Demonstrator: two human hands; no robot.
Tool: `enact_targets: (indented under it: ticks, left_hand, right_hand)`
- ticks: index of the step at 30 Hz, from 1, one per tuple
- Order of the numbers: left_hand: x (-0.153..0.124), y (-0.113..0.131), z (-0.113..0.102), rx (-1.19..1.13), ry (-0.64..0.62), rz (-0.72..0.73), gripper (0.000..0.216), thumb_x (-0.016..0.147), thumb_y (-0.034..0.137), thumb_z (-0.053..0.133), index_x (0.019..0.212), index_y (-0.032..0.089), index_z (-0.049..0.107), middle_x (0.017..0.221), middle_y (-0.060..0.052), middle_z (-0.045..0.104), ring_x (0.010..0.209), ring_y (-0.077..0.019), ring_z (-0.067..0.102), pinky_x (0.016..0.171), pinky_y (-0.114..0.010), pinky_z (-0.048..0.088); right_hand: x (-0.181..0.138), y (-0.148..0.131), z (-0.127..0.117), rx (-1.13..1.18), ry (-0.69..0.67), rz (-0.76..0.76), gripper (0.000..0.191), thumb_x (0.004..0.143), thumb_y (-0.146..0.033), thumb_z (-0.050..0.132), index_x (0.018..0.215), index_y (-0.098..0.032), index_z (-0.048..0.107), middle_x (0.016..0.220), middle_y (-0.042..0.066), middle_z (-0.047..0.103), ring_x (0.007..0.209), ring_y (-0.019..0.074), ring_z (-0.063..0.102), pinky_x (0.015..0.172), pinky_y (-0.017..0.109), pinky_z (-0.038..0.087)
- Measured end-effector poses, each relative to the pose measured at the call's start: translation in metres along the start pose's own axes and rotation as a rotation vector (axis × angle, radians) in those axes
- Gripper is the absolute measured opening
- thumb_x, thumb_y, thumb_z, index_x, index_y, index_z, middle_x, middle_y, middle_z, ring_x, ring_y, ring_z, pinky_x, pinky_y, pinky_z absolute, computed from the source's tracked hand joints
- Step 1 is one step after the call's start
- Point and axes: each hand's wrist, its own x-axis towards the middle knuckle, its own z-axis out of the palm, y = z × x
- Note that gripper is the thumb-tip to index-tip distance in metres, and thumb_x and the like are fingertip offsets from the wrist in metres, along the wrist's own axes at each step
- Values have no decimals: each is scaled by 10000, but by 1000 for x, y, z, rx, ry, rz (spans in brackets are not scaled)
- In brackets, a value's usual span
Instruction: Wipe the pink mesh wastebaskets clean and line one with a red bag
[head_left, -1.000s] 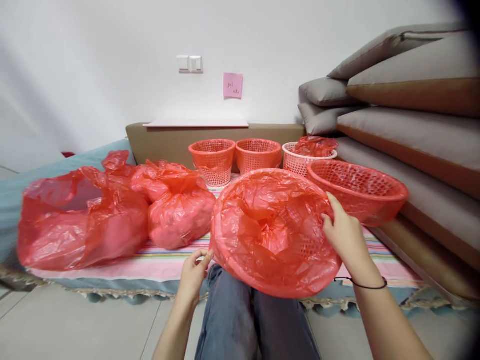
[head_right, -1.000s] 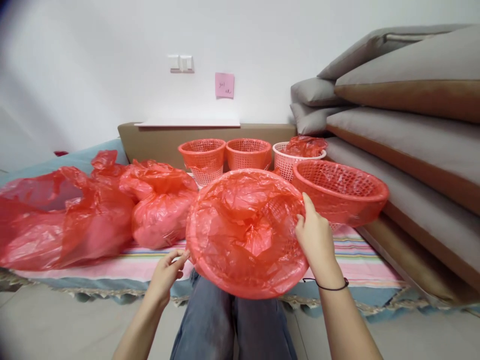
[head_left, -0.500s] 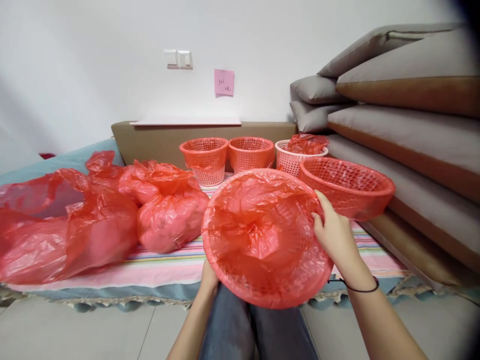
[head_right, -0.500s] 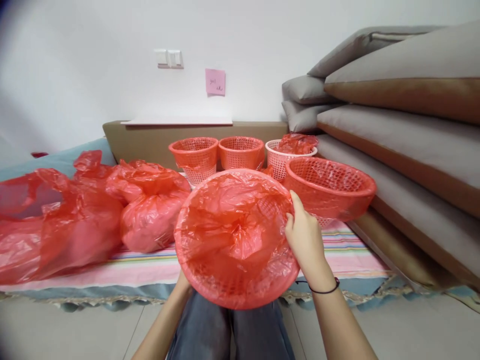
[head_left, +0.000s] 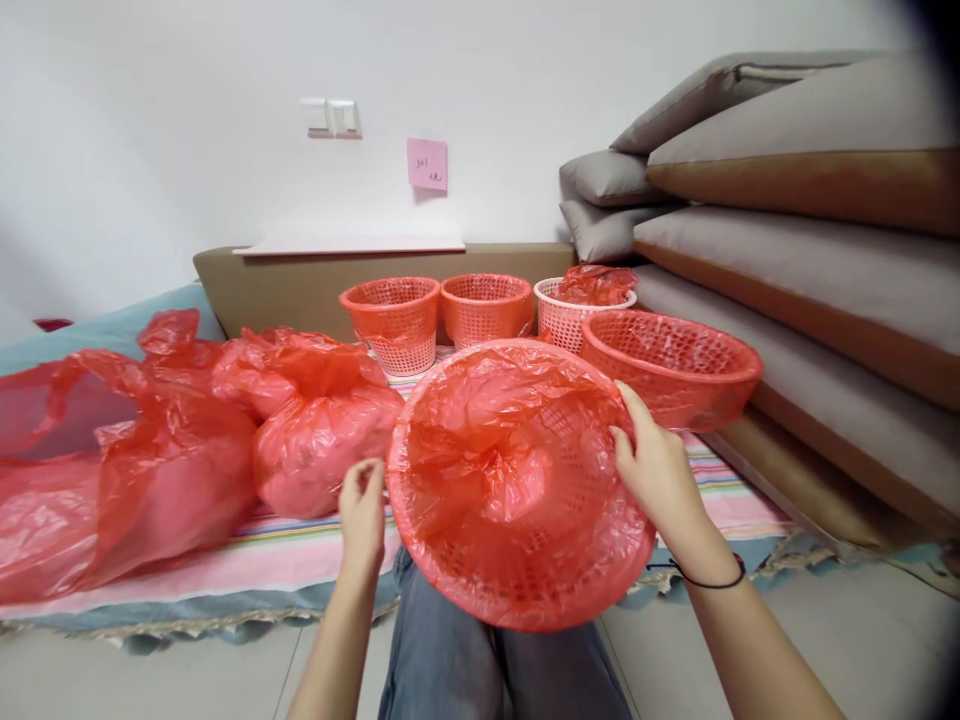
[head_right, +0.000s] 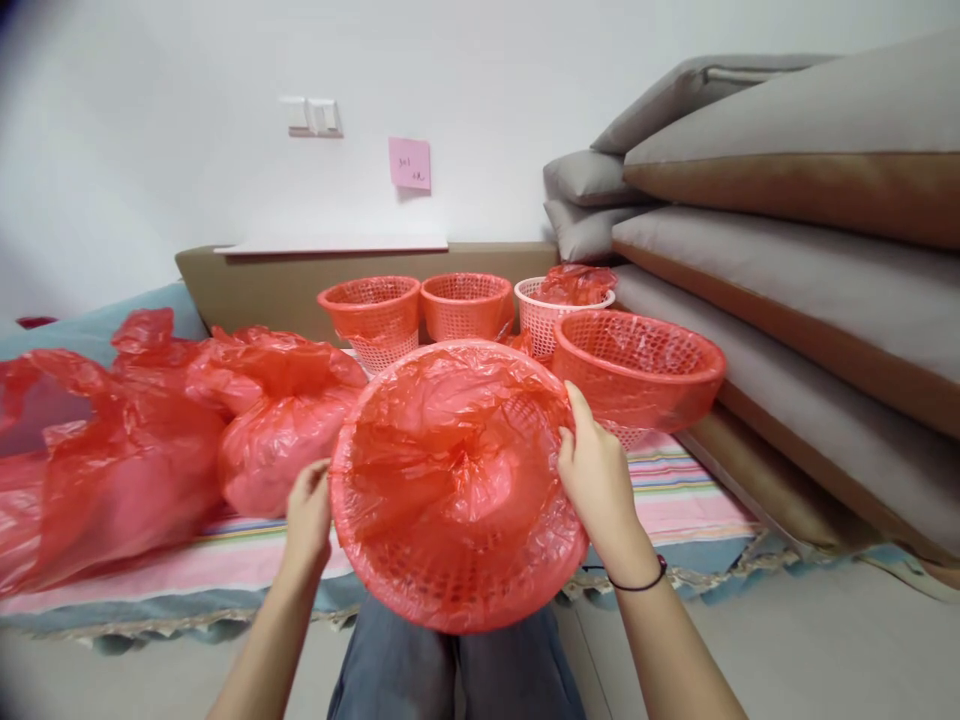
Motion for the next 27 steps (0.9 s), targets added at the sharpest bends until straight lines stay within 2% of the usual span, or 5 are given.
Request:
enact_targets:
  ticks: [5, 10, 13, 16, 27]
  left_hand:
    - [-26, 70, -11, 265, 23, 551, 165, 890, 368, 603, 964, 225, 641, 940, -26, 656, 843, -181, 610, 764, -298, 482]
    - [-48, 110, 25, 818, -684, 843, 194, 939, 296, 522, 972, 230, 702, 928, -71, 742, 872, -251, 666, 819, -376, 510]
    - [-23, 115, 47, 826, -470, 971, 321, 937, 263, 522, 1222, 183, 646, 1355, -153, 638, 1264, -332, 550, 1061, -490, 424]
    - [13, 122, 58, 675, -416, 869, 363, 968, 307, 445, 1221, 132, 638, 1368, -178, 626, 1300, -319, 539, 1126, -458, 365]
    - [51, 143, 47, 318, -900, -8, 511, 805, 666, 581, 761, 174, 711, 810, -88, 736, 854, -291, 677, 753, -358, 527]
  right_hand:
    - [0, -4, -1, 48, -4, -16, 580, 915, -219, 400, 1476, -96, 472, 1049, 188, 749, 837, 325, 736, 720, 404, 554]
    - [-5, -16, -4, 72, -1, -46, 582, 911, -191, 384, 1479, -89, 461, 1112, 191, 738, 863, 311, 736, 731, 395, 563]
    - [-12, -19, -4, 78, 28, -56, 584, 907, -173, 381, 1482, -107, 459, 1144, 178, 732, 864, 294, 739, 730, 380, 569]
    - [-18, -21, -3, 105, 30, -74, 581, 915, -162, 373, 1490, -116, 447, 1231, 178, 702, 941, 293, 735, 788, 390, 577]
    - [-29, -31, -5, 214, 35, -89, 556, 925, -131, 347, 1467, -144, 475, 1340, 153, 648, 1124, 286, 691, 924, 424, 576]
